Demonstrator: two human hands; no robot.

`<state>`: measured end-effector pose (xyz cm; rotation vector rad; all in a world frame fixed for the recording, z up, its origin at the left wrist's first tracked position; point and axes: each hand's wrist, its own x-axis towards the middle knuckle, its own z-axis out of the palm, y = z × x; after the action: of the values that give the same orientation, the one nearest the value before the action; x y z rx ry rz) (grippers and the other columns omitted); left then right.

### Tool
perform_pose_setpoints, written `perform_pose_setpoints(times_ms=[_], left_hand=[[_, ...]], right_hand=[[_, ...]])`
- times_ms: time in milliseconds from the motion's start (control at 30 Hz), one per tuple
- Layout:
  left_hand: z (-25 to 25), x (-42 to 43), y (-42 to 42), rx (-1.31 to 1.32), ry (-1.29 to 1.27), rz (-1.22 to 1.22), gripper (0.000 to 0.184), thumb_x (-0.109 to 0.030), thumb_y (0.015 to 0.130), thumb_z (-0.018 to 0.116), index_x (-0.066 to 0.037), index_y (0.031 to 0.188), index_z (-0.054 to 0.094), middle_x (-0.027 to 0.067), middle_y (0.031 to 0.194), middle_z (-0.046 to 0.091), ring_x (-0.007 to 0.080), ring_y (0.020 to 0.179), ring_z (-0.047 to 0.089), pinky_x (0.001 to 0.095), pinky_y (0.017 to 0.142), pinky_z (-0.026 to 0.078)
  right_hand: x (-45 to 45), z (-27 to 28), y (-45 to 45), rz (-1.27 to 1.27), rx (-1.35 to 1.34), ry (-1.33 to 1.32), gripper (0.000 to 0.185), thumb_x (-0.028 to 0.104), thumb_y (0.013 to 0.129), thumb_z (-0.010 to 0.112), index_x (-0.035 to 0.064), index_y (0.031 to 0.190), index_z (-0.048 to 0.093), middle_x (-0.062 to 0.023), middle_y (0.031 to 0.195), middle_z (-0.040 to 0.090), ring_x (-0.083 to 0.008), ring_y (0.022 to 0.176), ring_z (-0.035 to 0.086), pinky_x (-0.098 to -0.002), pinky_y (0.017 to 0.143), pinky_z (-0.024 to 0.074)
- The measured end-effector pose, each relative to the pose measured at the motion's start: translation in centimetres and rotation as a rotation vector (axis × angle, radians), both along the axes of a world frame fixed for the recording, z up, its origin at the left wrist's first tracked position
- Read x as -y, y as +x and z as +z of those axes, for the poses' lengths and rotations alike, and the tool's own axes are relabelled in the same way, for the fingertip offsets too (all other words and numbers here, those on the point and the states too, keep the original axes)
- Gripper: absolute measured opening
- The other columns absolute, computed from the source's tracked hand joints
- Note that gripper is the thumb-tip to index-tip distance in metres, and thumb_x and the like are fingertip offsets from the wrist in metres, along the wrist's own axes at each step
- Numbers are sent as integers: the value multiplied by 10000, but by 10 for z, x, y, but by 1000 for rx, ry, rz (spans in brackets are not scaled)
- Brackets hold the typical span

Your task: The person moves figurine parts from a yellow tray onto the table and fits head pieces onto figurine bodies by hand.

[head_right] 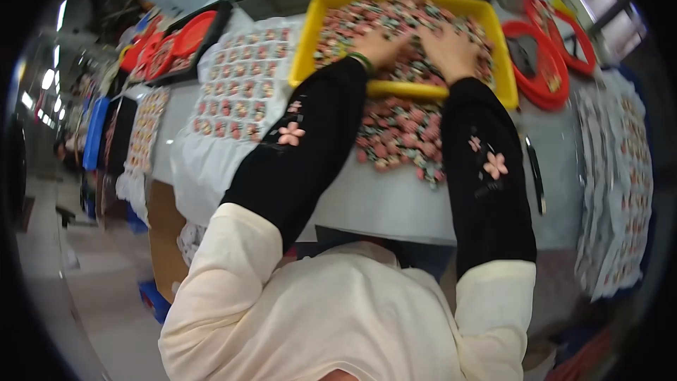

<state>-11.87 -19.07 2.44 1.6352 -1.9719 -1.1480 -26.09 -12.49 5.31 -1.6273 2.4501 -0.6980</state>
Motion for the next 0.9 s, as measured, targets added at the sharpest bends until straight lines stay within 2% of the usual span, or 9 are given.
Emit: perform_pose_setpoints(times_ms=[67, 167, 267, 433, 533, 667, 833, 867, 900], left_hand=[[26, -15, -3, 146, -111, 33, 620, -442, 794, 574, -15, 1216, 420, 133, 988, 588, 173, 665, 592, 344, 595, 499], [11, -8, -12, -281, 75, 274, 488, -332, 818, 579, -35, 1187, 465, 108, 1049, 530, 199, 802, 538, 338, 718, 464], [38, -28, -19, -419, 136, 390, 506, -343, 792, 602, -80, 1208, 484, 163, 1284, 327, 234, 1059, 421, 369, 894, 378], [35, -25, -22, -450, 116, 419, 553, -345, 789, 582, -94, 1261, 444, 178, 1373, 210, 260, 1136, 380, 376, 955, 326], [20, -12, -23, -310, -38, 296, 493, -332, 765, 529, 16, 1115, 539, 244, 1219, 425, 310, 1063, 463, 352, 882, 375], [24, -10, -26, -388, 68, 295, 442, -315, 769, 470, -44, 1105, 566, 292, 1223, 415, 336, 1146, 365, 338, 957, 286], [34, -15, -19, -618, 348, 452, 344, -316, 791, 470, -22, 941, 563, 125, 856, 597, 231, 960, 452, 413, 799, 335], [29, -14, -23, -618, 352, 455, 344, -316, 791, 470, -22, 941, 563, 125, 856, 597, 231, 960, 452, 413, 799, 335], [23, -10, -29, -596, 325, 452, 466, -380, 809, 459, -29, 1116, 447, 145, 1119, 429, 275, 1102, 363, 458, 879, 297]], right_hand=[[9, -12, -5, 16, 61, -3, 665, 628, 739, 400, 149, 1185, 517, -207, 1181, 501, -408, 1140, 401, -496, 976, 233], [14, -19, 8, -38, 45, -46, 677, 617, 743, 404, 156, 1233, 478, -266, 1174, 476, -443, 1143, 367, -475, 982, 245], [8, -1, 10, -43, 133, 14, 703, 625, 717, 433, 153, 1237, 473, -256, 1157, 495, -449, 1134, 376, -472, 959, 294], [12, -7, 0, -11, 140, -16, 668, 605, 702, 463, 163, 1199, 516, -146, 1094, 574, -353, 1059, 495, -419, 934, 347], [7, -6, 2, 20, 101, -25, 657, 597, 697, 468, 158, 1181, 534, -120, 1090, 585, -311, 1026, 532, -387, 908, 380], [10, -1, 1, 90, 149, -8, 687, 608, 682, 485, 149, 1191, 524, -121, 1137, 562, -303, 1049, 523, -380, 903, 389], [27, -19, -6, 149, 303, -15, 608, 537, 715, 526, 120, 1157, 549, -104, 1095, 584, -242, 1008, 544, -322, 858, 401], [32, -26, -9, 204, 411, -74, 571, 505, 724, 549, 111, 1138, 564, -99, 1075, 592, -219, 992, 549, -301, 838, 404], [23, -12, -3, 198, 466, -67, 488, 427, 749, 578, 94, 1105, 583, -83, 1041, 602, -176, 962, 547, -269, 814, 400]])
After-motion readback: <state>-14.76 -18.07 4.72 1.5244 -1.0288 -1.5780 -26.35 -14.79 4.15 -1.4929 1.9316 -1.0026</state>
